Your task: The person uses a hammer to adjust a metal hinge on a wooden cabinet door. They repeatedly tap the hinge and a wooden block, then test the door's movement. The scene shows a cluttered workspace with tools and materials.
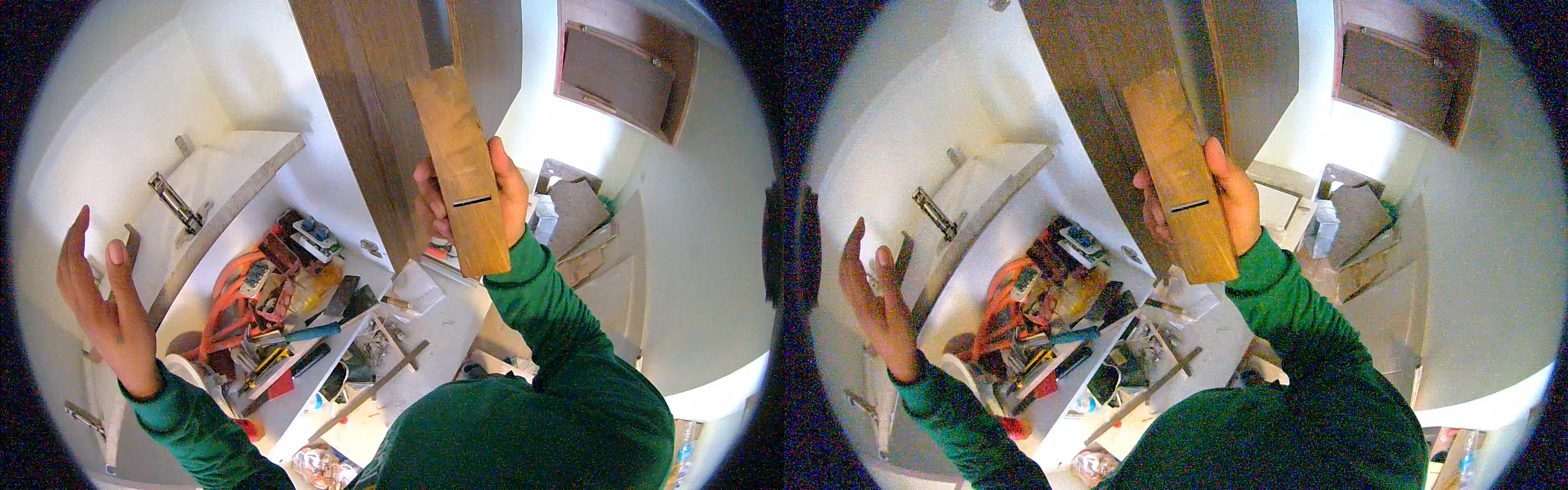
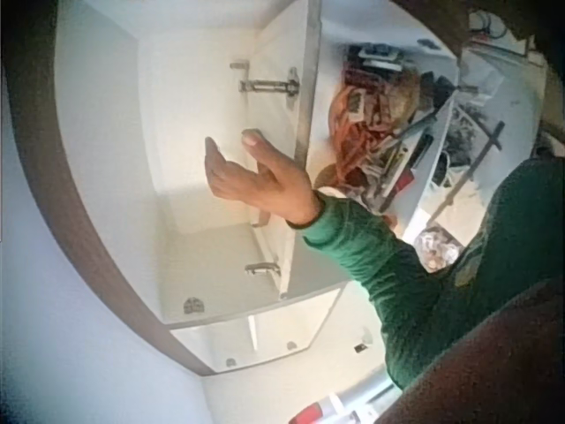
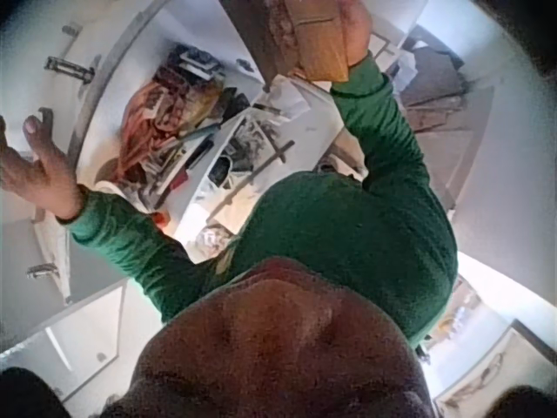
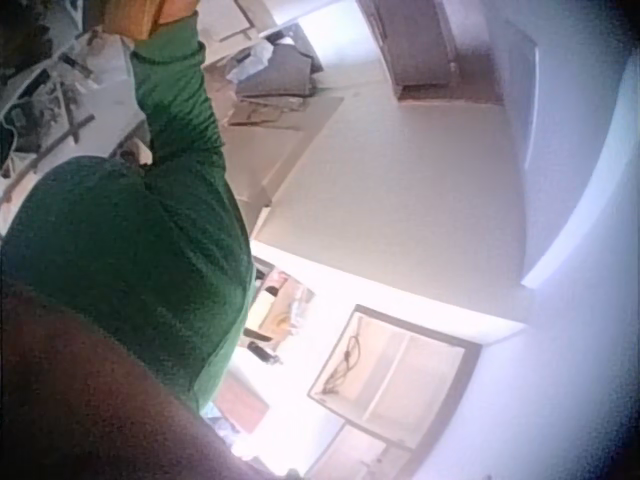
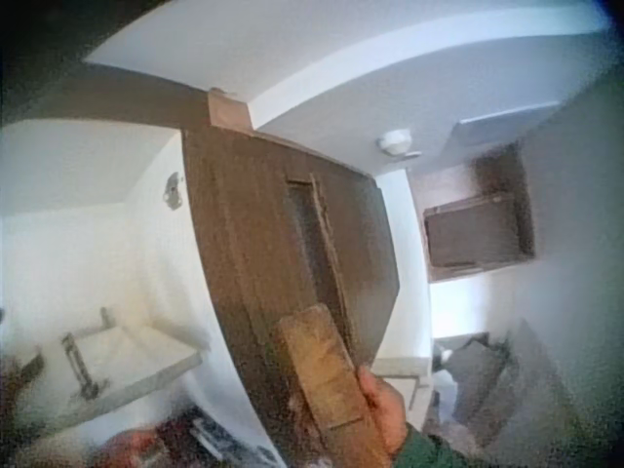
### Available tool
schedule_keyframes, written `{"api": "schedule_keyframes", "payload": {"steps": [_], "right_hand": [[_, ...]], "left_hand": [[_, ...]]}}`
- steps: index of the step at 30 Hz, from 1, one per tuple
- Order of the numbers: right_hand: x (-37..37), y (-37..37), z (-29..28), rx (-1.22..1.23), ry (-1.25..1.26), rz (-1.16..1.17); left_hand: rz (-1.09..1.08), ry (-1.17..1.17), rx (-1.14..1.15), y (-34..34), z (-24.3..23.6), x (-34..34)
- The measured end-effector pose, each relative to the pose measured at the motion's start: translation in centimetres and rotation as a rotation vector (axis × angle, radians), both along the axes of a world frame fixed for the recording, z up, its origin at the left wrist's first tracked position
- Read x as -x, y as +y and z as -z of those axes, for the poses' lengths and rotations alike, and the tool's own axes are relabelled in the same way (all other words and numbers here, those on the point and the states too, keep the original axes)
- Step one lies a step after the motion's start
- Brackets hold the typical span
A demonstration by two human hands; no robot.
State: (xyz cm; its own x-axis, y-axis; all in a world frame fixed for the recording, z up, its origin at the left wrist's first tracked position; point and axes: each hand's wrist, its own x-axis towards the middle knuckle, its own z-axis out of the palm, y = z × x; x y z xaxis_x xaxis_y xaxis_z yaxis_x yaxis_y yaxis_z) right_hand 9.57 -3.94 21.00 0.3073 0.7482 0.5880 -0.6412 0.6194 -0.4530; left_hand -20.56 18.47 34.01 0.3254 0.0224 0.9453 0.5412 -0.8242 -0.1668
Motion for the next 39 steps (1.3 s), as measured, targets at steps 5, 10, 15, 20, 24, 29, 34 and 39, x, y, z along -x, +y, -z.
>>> {"api": "schedule_keyframes", "payload": {"steps": [5,10,15,20,24,29,34,39], "right_hand": [[1.3,-0.4,-0.5,0.133,0.0,0.176],[2.7,1.3,0.2,0.099,-0.097,0.063],[4.8,1.8,0.8,0.267,-0.11,0.302],[5.7,2.3,2.4,0.321,-0.038,0.294],[3.8,1.3,6.5,0.382,-0.151,0.459],[7.2,0.6,8.0,0.423,-0.328,0.513],[9.2,1.6,13.8,0.589,-0.393,0.252],[13.5,5.0,15.6,0.693,-0.361,0.02]], "left_hand": [[0.265,-0.146,0.023,-5.4,4.7,-1.8],[0.602,0.468,0.19,-12.2,11.6,-6.7],[0.688,0.395,0.394,-13.9,15.1,-11.0],[0.676,0.4,0.502,-13.7,17.4,-10.8],[0.869,0.34,0.717,-13.2,19.8,-8.9],[0.87,0.272,1.306,-10.7,31.3,-3.5],[1.05,0.456,1.913,-11.2,37.6,-0.6],[1.093,0.119,1.766,-12.1,37.6,-1.0]]}}
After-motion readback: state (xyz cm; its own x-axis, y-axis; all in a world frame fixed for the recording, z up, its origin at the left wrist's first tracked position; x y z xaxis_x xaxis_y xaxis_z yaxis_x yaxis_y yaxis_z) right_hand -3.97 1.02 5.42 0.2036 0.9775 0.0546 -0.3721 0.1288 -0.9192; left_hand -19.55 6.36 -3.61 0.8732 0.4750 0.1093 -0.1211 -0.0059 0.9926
